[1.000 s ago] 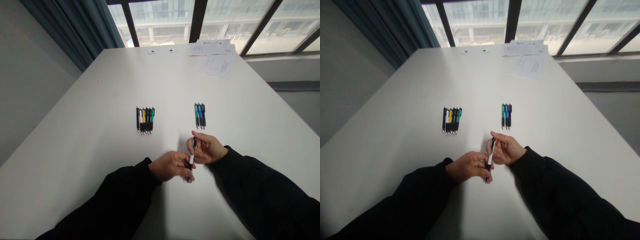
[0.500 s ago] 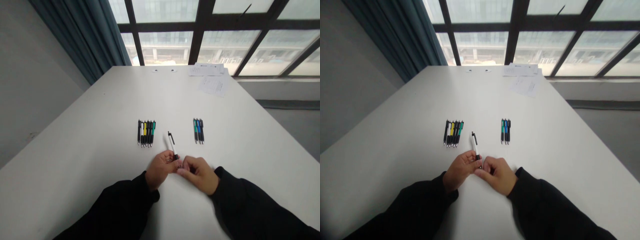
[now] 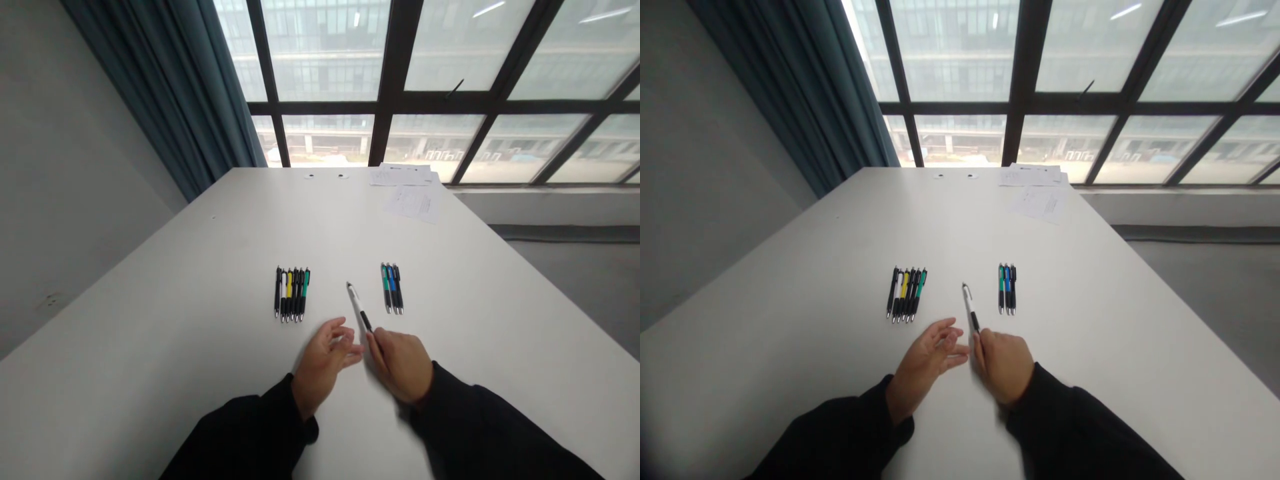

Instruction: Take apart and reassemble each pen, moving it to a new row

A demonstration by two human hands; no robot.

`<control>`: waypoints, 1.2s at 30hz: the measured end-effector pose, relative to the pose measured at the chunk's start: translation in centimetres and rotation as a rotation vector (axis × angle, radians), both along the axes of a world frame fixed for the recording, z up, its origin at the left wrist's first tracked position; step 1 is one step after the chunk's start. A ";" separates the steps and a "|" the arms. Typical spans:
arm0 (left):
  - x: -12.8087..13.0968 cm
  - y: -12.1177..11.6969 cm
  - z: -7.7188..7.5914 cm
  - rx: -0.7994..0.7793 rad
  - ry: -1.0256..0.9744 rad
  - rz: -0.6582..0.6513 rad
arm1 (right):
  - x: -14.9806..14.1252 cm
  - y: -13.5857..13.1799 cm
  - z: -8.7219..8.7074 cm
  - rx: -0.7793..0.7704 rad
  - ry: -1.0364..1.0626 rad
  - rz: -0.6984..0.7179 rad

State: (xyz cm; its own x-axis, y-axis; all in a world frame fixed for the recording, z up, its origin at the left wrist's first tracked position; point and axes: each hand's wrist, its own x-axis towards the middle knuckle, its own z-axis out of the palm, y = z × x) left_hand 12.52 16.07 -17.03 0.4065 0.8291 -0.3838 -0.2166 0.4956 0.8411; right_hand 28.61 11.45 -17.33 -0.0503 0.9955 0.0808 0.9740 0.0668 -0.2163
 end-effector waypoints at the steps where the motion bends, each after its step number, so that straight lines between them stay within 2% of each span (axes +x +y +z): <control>1: 0.0 0.0 0.1 0.002 0.003 0.001 | 0.4 0.4 -0.1 0.013 -0.038 -0.045; 5: 0.0 -0.1 0.0 0.024 0.030 -0.032 | 1.3 1.6 -0.1 0.017 -0.147 -0.207; 11: 0.0 0.0 -0.6 0.048 0.045 -0.077 | 1.0 2.3 0.4 -0.022 -0.185 -0.316; 19: -0.3 0.2 -0.8 0.190 0.161 -0.176 | 1.1 2.8 1.0 -0.055 -0.164 -0.351; 22: -0.5 0.1 -0.7 0.187 0.173 -0.218 | 1.2 2.9 0.8 -0.040 -0.168 -0.357; 28: -0.8 0.0 -0.1 0.167 0.151 -0.264 | 1.2 2.7 0.3 -0.006 -0.161 -0.348; 31: -0.9 0.0 0.1 0.175 0.146 -0.286 | 1.5 2.8 0.3 0.078 -0.138 -0.341; 33: -0.9 0.0 0.1 0.182 0.144 -0.301 | 1.9 3.1 0.5 0.189 -0.122 -0.259; 36: -0.9 0.1 -0.2 0.188 0.154 -0.312 | 2.6 3.6 0.5 0.316 -0.115 -0.065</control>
